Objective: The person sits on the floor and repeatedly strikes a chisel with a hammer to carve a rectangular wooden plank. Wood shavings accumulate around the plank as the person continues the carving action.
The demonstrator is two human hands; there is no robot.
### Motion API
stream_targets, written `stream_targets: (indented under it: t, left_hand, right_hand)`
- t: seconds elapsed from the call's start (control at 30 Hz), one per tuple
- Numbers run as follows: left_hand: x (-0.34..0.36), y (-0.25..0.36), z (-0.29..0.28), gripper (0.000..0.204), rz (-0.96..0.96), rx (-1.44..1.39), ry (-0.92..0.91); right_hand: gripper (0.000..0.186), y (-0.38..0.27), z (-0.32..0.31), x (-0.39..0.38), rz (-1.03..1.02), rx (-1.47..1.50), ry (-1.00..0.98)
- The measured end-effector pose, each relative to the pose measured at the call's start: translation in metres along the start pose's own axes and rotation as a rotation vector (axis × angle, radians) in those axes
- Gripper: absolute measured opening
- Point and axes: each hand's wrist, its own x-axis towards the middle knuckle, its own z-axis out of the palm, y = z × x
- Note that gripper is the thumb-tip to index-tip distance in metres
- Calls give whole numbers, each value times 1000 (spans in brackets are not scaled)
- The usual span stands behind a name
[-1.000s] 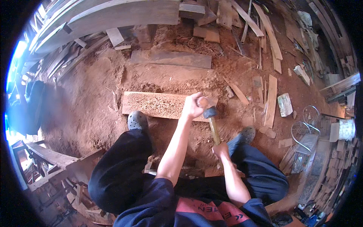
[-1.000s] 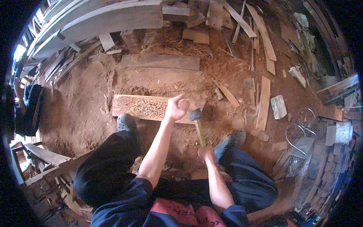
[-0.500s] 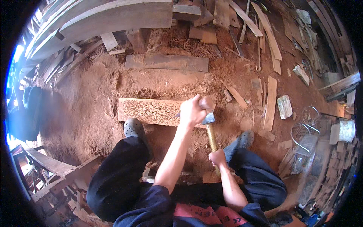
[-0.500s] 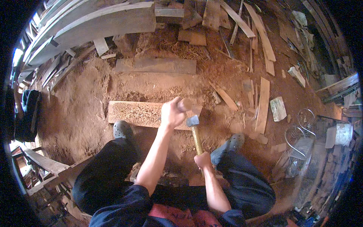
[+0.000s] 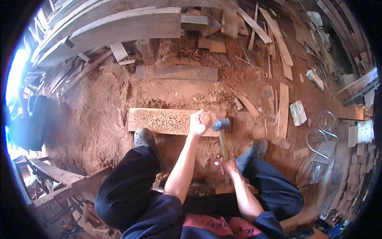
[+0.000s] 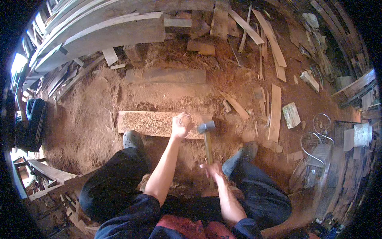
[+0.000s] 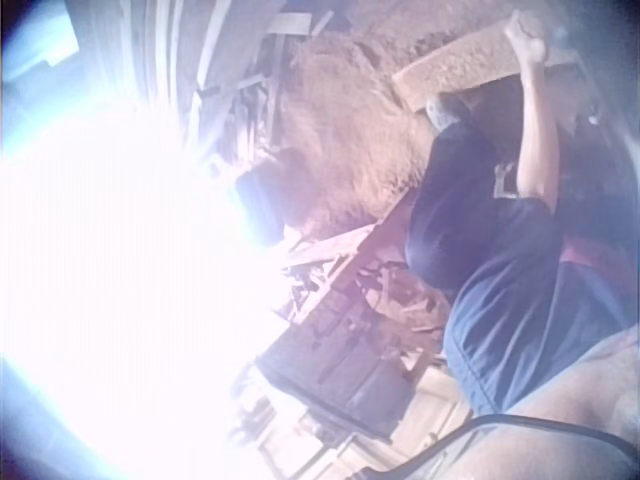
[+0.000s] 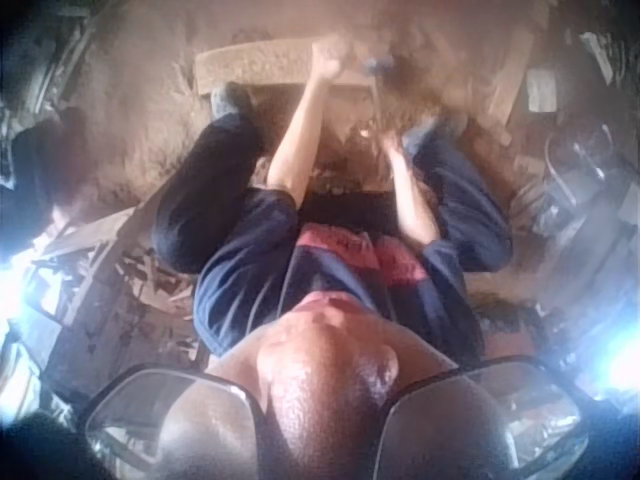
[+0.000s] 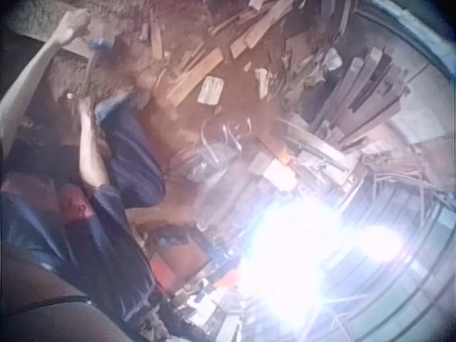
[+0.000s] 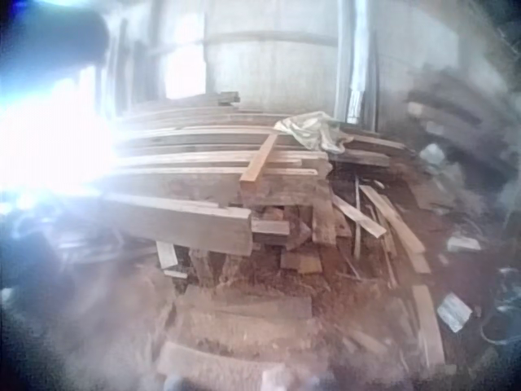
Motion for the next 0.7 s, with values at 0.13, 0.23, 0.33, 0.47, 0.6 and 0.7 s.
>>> stream_targets:
  t: [0.13,0.23,0.33,0.47,0.6,0.7]
  left_hand:
    - [5,-2,-5,22,-37,3,24]
    - [5,-6,-12,21,-24,72,29]
    - [3,-5,-8,20,17,144,8]
    - [0,4,-4,18,34,108,23]
    - [1,6,-3,19,5,102,7]
    - [-1,0,3,18,-37,-32,-6]
  right_hand:
    - [21,13,-20,20,-144,-11,-40]
    - [22,-73,-16,-63,-240,209,-116]
    - [22,-123,-24,-117,-501,244,46]
    - [26,-160,-30,-155,-1004,190,373]
    - [30,-127,-16,-100,-1245,-264,659]
    - [16,-110,5,-82,-410,-787,495]
